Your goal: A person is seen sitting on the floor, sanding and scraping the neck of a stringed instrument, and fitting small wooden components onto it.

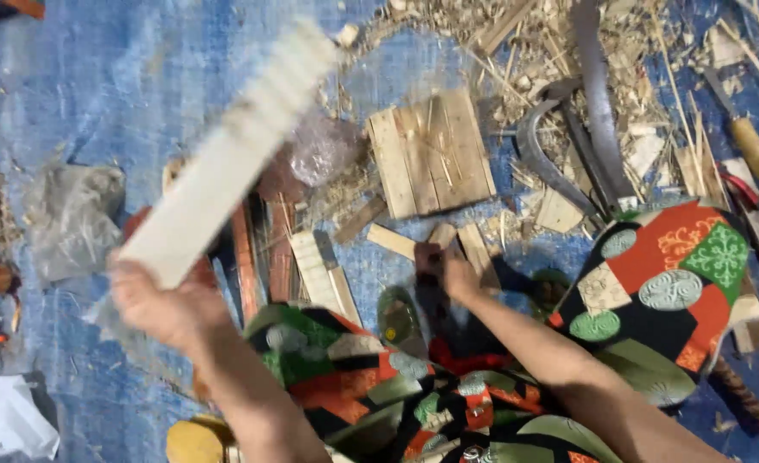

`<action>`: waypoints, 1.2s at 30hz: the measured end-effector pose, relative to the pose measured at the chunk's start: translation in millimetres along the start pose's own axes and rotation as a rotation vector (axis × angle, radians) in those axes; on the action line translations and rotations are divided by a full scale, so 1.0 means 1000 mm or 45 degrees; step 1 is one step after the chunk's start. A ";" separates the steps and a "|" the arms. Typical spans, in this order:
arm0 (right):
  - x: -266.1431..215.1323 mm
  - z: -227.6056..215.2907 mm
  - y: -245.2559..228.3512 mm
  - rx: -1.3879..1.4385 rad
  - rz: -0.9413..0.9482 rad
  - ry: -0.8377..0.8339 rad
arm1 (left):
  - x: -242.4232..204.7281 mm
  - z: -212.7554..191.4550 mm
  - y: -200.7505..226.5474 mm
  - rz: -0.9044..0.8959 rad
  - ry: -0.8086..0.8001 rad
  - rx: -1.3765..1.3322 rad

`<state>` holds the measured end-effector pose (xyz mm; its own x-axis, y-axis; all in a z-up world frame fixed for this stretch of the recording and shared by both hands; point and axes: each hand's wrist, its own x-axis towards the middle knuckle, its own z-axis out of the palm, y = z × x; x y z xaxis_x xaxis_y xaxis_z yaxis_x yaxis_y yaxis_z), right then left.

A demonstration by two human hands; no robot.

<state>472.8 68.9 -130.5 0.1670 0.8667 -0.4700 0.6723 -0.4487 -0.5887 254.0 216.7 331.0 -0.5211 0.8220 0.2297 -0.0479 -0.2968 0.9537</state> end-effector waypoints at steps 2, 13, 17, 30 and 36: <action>-0.007 -0.036 -0.027 0.011 -0.024 -0.077 | 0.014 0.007 -0.037 -0.150 0.076 -0.121; 0.045 -0.020 -0.033 -0.473 -0.260 0.030 | 0.009 0.031 -0.106 -0.690 0.164 -0.123; 0.051 -0.006 -0.027 -0.409 -0.226 -0.060 | 0.012 0.026 -0.122 -0.707 0.098 -0.110; -0.008 -0.167 -0.071 1.589 0.514 0.485 | -0.016 0.040 -0.114 -0.105 -0.265 0.498; 0.009 -0.190 -0.147 1.266 -0.401 0.484 | -0.020 0.044 -0.092 -0.249 -0.534 0.756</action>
<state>512.5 184.0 76.6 0.4155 0.9065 -0.0742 -0.1261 -0.0234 -0.9917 306.3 249.4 246.9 -0.1765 0.9842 -0.0132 0.4233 0.0880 0.9017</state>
